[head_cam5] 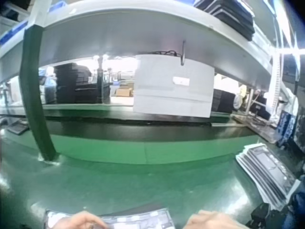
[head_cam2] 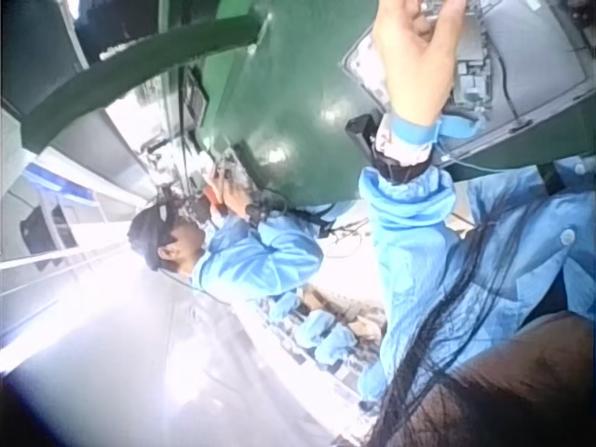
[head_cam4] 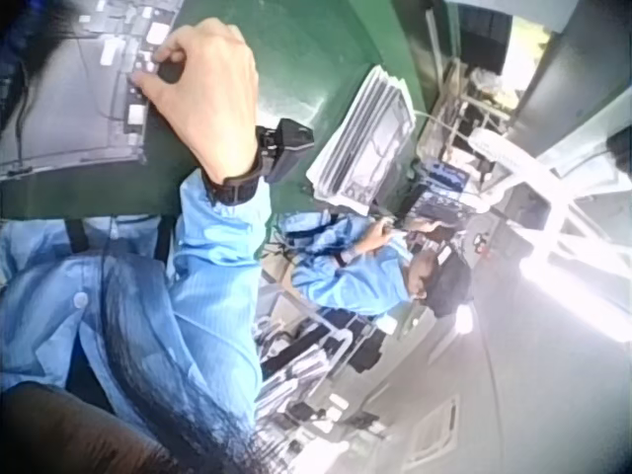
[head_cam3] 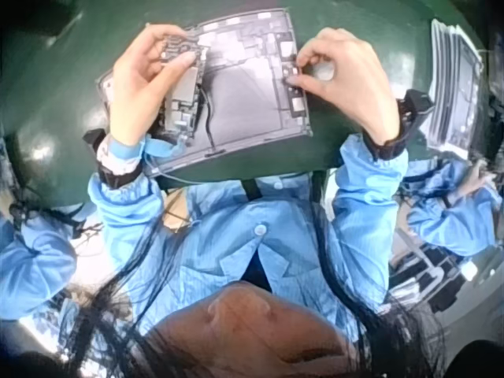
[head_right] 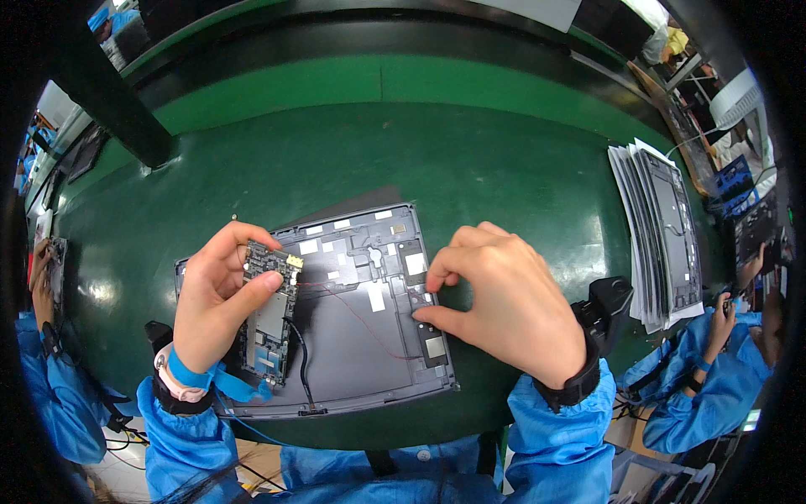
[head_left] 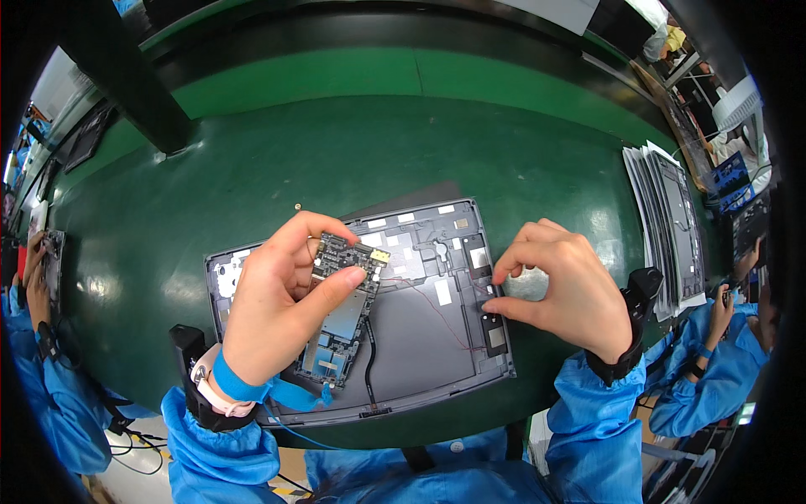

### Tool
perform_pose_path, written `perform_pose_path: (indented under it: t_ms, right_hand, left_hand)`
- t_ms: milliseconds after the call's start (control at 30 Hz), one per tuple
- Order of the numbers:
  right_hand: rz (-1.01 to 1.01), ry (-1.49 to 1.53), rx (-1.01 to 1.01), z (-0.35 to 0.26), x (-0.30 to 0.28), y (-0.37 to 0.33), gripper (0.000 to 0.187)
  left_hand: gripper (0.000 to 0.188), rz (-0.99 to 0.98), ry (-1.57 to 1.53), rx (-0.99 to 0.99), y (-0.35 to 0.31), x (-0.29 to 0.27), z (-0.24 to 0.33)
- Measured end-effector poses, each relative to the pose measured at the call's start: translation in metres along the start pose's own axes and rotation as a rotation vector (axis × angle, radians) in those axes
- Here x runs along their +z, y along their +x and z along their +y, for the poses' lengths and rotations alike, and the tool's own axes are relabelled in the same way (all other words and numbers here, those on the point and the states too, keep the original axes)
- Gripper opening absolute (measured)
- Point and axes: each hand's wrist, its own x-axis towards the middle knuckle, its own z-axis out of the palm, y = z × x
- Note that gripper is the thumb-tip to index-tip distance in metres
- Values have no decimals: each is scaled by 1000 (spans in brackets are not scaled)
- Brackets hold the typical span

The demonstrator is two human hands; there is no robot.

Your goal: Assembling internal components of laptops on an assembly line by connecting ribbon cables to the motherboard.

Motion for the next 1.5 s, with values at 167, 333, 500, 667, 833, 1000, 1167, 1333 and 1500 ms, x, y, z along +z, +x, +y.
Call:
perform_pose_path:
  t_ms: [167,333,500,667,833,1000,1167,1333,1500]
  right_hand:
    - [-12,26,-28,2,17,2,12]
    - [97,192,-61,1,19,5,7]
    - [92,552,295,-8,19,6,6]
    - [225,587,50,-6,41,10,8]
    - [341,459,-114,-10,50,14,9]
    - [295,484,-34,-14,54,14,8]
    - [264,474,5,-17,55,12,7]
    - [316,484,-67,-14,58,13,9]
    - [341,487,-91,-12,62,13,10]
  left_hand:
    - [24,36,-75,37,2,6,-3]
    - [23,-1,-20,32,2,2,-6]
    - [24,-25,-15,3,1,0,-4]
    - [24,-15,-4,-2,1,1,-3]
    - [24,-23,-8,-15,1,2,-2]
    - [24,-38,33,-24,1,4,-4]
    - [24,-24,47,15,3,8,-4]
    - [24,-51,171,-52,7,9,-1]
    - [25,-88,166,-90,8,18,11]
